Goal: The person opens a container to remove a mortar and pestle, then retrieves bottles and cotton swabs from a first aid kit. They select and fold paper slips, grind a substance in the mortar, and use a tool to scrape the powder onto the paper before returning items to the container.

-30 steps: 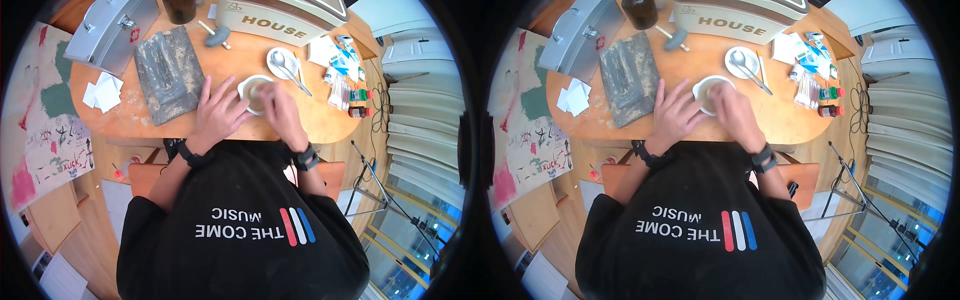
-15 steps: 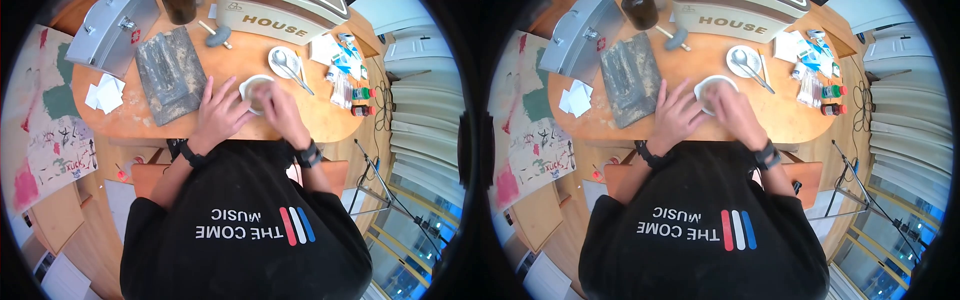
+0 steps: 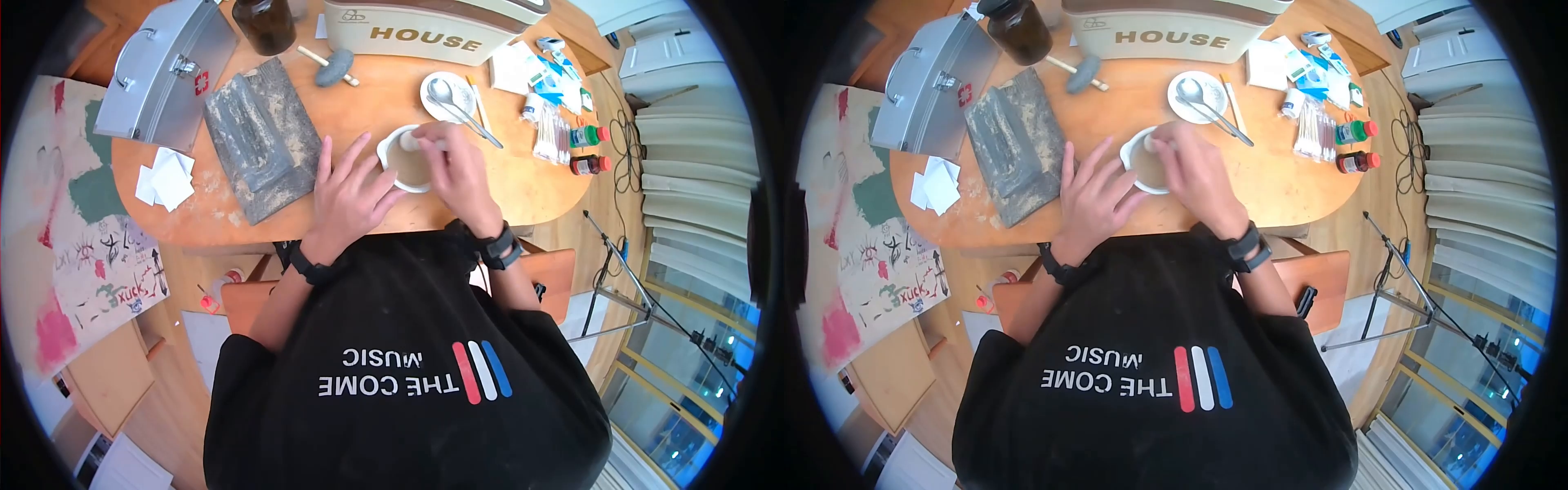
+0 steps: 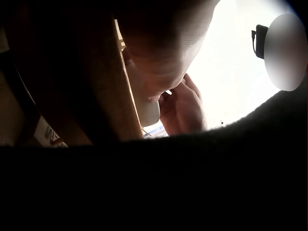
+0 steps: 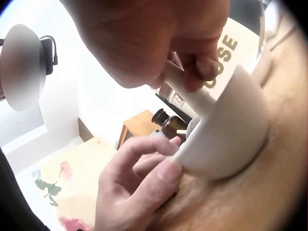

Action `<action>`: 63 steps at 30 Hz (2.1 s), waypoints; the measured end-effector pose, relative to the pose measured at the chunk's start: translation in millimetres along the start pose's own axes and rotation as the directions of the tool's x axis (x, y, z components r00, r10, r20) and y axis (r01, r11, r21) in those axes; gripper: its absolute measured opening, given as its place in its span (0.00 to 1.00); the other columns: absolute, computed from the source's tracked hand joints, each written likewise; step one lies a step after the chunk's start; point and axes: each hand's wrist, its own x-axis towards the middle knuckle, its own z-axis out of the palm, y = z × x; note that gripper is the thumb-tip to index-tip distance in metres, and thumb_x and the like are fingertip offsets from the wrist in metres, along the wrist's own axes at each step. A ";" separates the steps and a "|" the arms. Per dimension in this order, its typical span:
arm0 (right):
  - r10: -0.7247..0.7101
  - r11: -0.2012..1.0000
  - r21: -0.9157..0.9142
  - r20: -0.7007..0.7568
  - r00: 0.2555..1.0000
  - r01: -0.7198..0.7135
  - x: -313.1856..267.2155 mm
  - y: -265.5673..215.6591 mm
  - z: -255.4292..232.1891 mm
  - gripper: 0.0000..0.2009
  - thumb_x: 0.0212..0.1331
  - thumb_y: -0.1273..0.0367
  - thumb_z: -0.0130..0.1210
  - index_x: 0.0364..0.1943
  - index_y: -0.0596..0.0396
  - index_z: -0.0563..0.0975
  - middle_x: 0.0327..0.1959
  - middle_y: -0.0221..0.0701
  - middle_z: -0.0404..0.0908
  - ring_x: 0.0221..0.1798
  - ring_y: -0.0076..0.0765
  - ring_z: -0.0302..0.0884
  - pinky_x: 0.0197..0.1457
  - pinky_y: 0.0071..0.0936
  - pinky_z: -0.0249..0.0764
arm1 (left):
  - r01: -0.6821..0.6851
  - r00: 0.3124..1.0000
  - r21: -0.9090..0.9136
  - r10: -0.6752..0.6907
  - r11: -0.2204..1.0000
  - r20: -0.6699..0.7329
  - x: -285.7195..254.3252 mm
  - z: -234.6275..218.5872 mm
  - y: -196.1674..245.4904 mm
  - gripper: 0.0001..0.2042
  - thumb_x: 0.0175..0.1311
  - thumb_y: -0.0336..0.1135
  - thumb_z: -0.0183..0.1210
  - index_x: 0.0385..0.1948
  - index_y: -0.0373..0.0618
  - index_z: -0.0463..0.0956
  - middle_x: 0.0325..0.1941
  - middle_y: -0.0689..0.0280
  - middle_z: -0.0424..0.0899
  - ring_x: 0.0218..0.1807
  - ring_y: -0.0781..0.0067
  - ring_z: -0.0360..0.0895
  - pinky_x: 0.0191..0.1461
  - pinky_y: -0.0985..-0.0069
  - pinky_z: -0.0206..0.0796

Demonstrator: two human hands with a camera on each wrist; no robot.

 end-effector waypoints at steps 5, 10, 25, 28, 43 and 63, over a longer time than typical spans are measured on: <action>0.095 0.991 0.088 0.080 0.992 -0.102 -3.6 -8.5 8.5 0.04 0.68 0.74 0.57 0.41 0.58 0.75 0.35 0.45 0.83 0.36 0.57 0.83 0.38 0.42 0.77 | -0.007 1.000 -0.001 0.006 1.000 -0.014 -0.4 0.7 -1.3 0.15 0.59 0.48 0.70 0.42 0.54 0.84 0.46 0.63 0.83 0.70 0.53 0.73 0.78 0.33 0.42; 0.057 0.996 0.057 0.180 0.982 -0.068 -9.3 -10.4 2.7 0.05 0.68 0.73 0.58 0.40 0.57 0.74 0.31 0.45 0.82 0.35 0.58 0.82 0.37 0.44 0.77 | 0.000 1.000 0.001 0.000 1.000 -0.011 -0.9 1.0 -0.9 0.15 0.59 0.48 0.70 0.43 0.53 0.83 0.46 0.63 0.83 0.70 0.53 0.73 0.78 0.33 0.43; 0.072 0.992 -0.118 0.268 0.961 -0.041 -3.2 -8.7 -28.4 0.06 0.67 0.74 0.58 0.39 0.58 0.72 0.29 0.45 0.82 0.33 0.57 0.82 0.33 0.44 0.76 | 0.005 0.999 0.005 -0.004 1.000 -0.034 0.2 0.8 -0.9 0.16 0.54 0.49 0.73 0.39 0.51 0.85 0.47 0.65 0.85 0.69 0.54 0.75 0.79 0.36 0.43; 0.076 0.991 -0.120 0.179 0.981 -0.055 -0.1 -8.6 -27.3 0.06 0.67 0.74 0.58 0.39 0.58 0.72 0.31 0.44 0.82 0.33 0.56 0.82 0.34 0.45 0.76 | 0.004 0.999 -0.012 -0.004 1.000 -0.036 2.4 -1.2 -0.9 0.16 0.54 0.48 0.73 0.38 0.50 0.85 0.47 0.65 0.85 0.69 0.54 0.76 0.79 0.36 0.43; 0.092 0.995 -0.060 0.153 0.984 -0.083 1.4 -5.4 -7.0 0.04 0.68 0.74 0.58 0.41 0.58 0.75 0.30 0.44 0.83 0.32 0.54 0.83 0.34 0.40 0.78 | 0.006 0.999 0.006 -0.006 1.000 -0.049 0.4 1.4 -1.0 0.16 0.57 0.50 0.72 0.41 0.53 0.86 0.49 0.65 0.85 0.69 0.53 0.76 0.78 0.34 0.44; 0.228 0.973 -0.013 0.142 0.963 -0.229 -13.0 -14.2 -17.5 0.04 0.67 0.77 0.58 0.41 0.59 0.75 0.34 0.43 0.84 0.34 0.53 0.84 0.36 0.38 0.78 | 0.034 0.999 0.004 -0.034 0.999 0.003 0.4 1.3 -2.2 0.17 0.56 0.50 0.72 0.41 0.53 0.85 0.48 0.64 0.85 0.68 0.56 0.77 0.78 0.32 0.42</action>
